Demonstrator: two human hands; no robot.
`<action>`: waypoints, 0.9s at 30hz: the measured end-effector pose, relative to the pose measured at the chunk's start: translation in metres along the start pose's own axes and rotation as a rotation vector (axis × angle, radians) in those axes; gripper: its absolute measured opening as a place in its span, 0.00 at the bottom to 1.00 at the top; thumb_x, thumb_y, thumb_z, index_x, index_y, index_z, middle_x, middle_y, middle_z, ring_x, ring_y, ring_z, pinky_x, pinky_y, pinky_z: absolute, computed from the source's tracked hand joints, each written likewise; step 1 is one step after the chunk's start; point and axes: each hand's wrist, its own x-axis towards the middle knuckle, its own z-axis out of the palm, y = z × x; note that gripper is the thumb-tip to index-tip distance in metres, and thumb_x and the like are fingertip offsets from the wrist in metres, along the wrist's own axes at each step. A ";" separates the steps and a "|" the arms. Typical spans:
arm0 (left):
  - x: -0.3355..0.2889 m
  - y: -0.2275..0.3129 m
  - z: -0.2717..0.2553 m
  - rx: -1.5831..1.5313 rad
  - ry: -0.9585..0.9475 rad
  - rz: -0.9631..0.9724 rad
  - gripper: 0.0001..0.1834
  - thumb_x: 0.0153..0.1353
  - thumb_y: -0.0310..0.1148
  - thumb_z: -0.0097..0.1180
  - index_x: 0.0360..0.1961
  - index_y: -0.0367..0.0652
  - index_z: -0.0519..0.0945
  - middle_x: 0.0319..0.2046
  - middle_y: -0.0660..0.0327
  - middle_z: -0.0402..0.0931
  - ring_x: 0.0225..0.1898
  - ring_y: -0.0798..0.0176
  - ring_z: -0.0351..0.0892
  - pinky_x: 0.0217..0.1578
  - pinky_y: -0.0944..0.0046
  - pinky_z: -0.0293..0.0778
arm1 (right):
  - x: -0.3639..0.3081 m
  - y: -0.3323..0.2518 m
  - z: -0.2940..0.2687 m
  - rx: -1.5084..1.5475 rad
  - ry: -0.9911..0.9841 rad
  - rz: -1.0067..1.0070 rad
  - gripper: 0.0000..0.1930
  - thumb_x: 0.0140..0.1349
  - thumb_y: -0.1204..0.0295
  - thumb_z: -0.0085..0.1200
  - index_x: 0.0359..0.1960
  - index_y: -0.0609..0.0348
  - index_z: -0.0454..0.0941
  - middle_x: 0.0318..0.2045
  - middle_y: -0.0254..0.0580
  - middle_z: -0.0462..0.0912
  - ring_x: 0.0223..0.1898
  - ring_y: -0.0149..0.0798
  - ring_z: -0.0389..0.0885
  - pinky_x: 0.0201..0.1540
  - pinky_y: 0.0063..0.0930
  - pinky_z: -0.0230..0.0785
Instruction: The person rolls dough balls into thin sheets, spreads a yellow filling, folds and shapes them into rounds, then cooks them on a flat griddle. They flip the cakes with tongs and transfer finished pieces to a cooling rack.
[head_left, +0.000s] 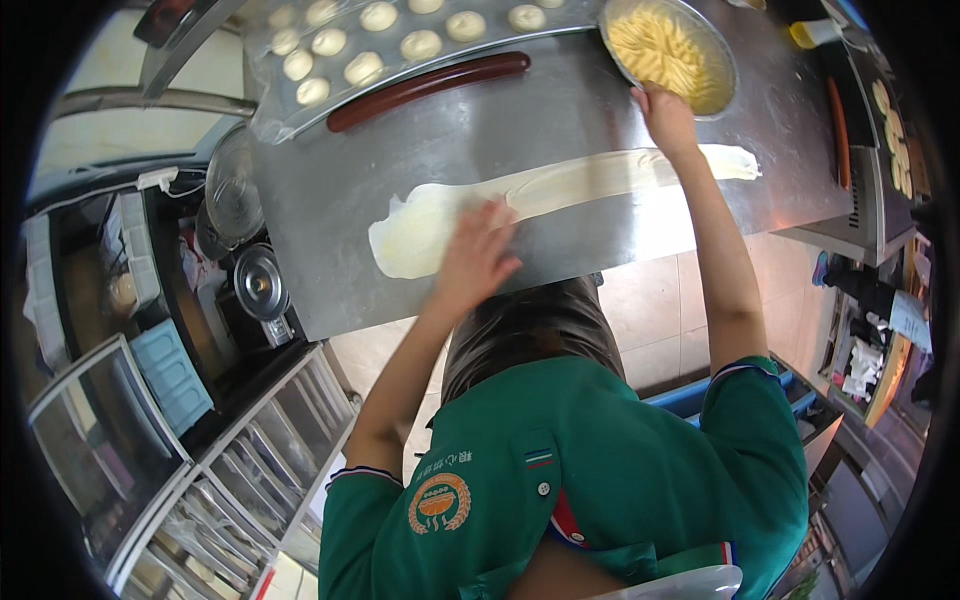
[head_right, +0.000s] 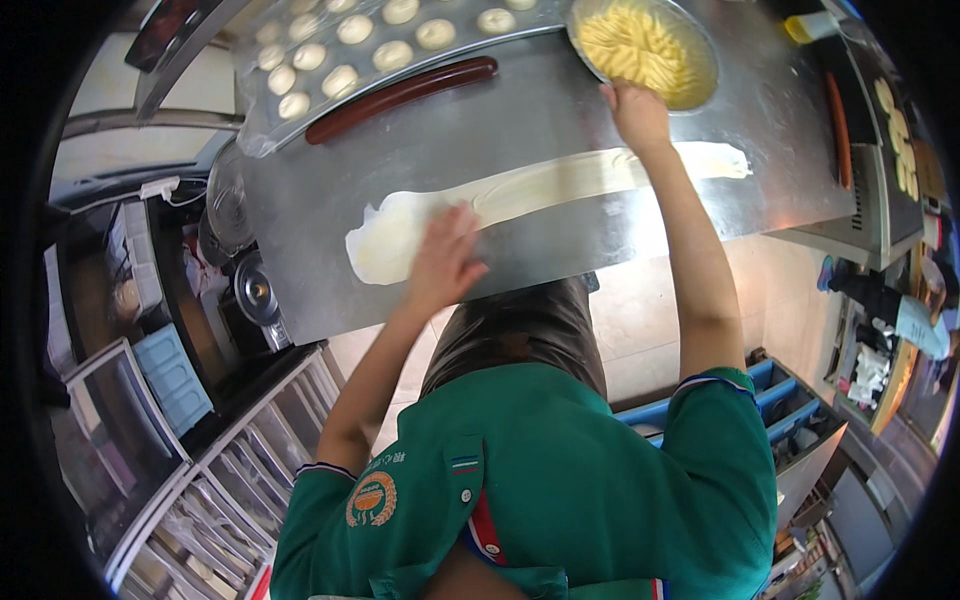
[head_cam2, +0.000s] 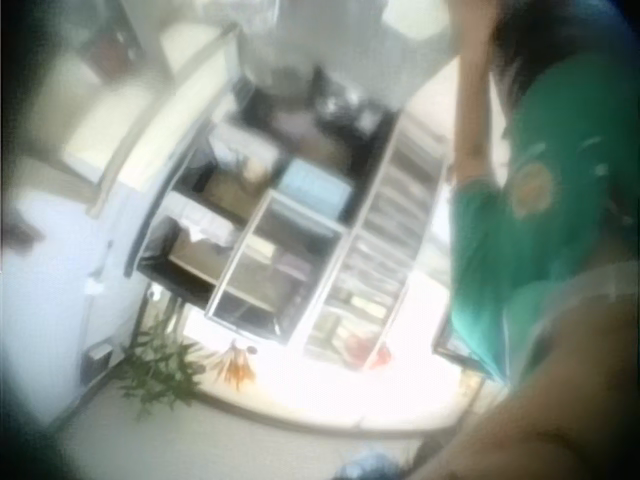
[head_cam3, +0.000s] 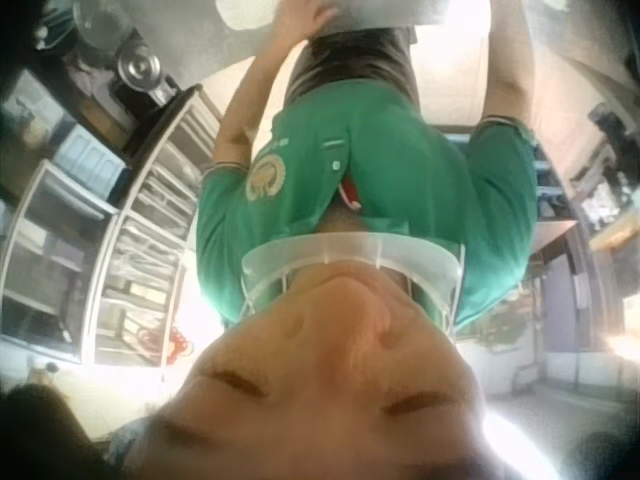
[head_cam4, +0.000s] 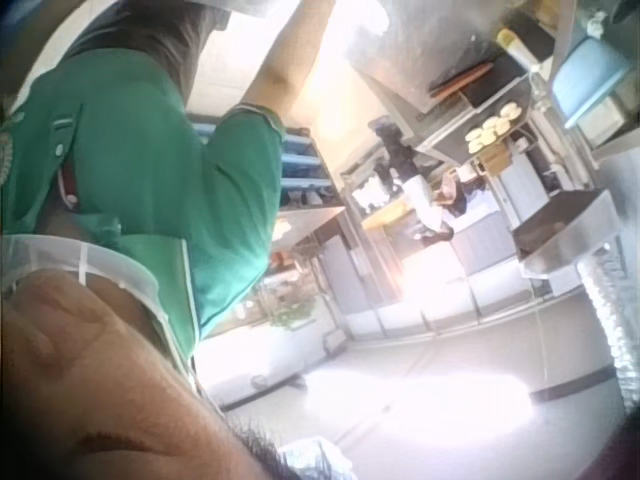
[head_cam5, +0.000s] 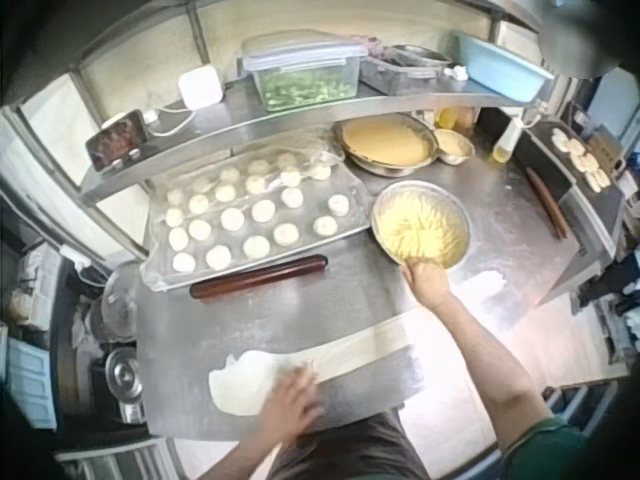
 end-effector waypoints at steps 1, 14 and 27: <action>-0.006 -0.018 -0.011 0.073 0.078 -0.121 0.44 0.61 0.45 0.64 0.75 0.42 0.59 0.76 0.49 0.54 0.76 0.44 0.52 0.73 0.40 0.50 | 0.006 0.006 -0.002 0.092 0.034 -0.008 0.15 0.62 0.67 0.63 0.46 0.63 0.82 0.41 0.55 0.86 0.42 0.53 0.85 0.44 0.47 0.76; -0.063 -0.082 -0.021 0.203 0.101 -0.365 0.45 0.66 0.46 0.55 0.76 0.35 0.51 0.77 0.46 0.46 0.78 0.44 0.44 0.75 0.41 0.39 | -0.189 -0.242 0.059 0.486 -0.273 -0.766 0.49 0.59 0.49 0.61 0.73 0.71 0.54 0.73 0.57 0.59 0.75 0.51 0.55 0.78 0.43 0.44; -0.083 -0.037 -0.003 0.240 -0.060 -0.190 0.46 0.59 0.60 0.59 0.74 0.49 0.63 0.77 0.50 0.51 0.77 0.42 0.49 0.70 0.27 0.41 | -0.122 0.111 0.024 -0.202 0.342 0.136 0.45 0.69 0.44 0.50 0.74 0.70 0.54 0.76 0.60 0.51 0.78 0.54 0.47 0.77 0.49 0.41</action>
